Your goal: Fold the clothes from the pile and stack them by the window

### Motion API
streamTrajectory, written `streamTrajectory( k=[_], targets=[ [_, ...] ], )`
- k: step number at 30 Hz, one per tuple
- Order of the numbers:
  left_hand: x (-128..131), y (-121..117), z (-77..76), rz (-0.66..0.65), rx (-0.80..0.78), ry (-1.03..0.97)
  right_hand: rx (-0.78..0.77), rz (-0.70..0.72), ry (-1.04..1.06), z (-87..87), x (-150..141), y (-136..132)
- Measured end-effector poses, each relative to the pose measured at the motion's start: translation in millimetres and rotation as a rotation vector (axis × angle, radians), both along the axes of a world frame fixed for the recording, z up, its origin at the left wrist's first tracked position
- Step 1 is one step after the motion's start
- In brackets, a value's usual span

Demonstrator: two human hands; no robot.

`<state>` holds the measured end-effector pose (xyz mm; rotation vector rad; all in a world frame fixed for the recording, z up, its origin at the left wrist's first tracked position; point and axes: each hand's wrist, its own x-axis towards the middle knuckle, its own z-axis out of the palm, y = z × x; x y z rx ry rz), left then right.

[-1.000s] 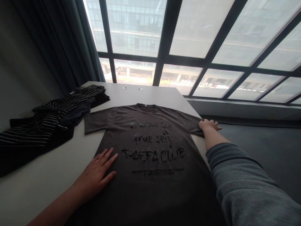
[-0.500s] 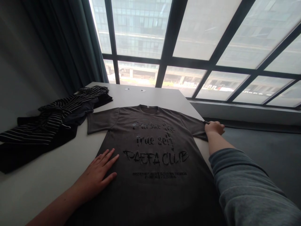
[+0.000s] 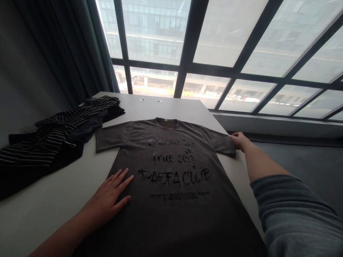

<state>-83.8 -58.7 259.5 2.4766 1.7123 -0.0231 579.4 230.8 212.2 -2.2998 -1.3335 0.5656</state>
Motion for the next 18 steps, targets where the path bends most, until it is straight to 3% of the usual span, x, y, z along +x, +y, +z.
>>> streamTrajectory(
  k=[3,6,11,15,18],
  targets=[
    [0,0,-0.4,-0.007,0.013,-0.010,-0.073,0.093,0.246,2.1,-5,-20],
    [0,1,-1.8,-0.013,0.025,-0.014,-0.051,0.085,0.316,6.2,-13,-31],
    [-1,2,-1.8,-0.009,0.017,-0.005,-0.041,0.106,0.163,24.6,-29,-20],
    [-1,3,-1.6,-0.007,-0.009,-0.001,-0.004,0.179,-0.022,55.4,-46,6],
    [-2,2,-2.9,-0.017,-0.005,-0.017,0.045,0.311,-0.172,82.4,-74,21]
  ],
)
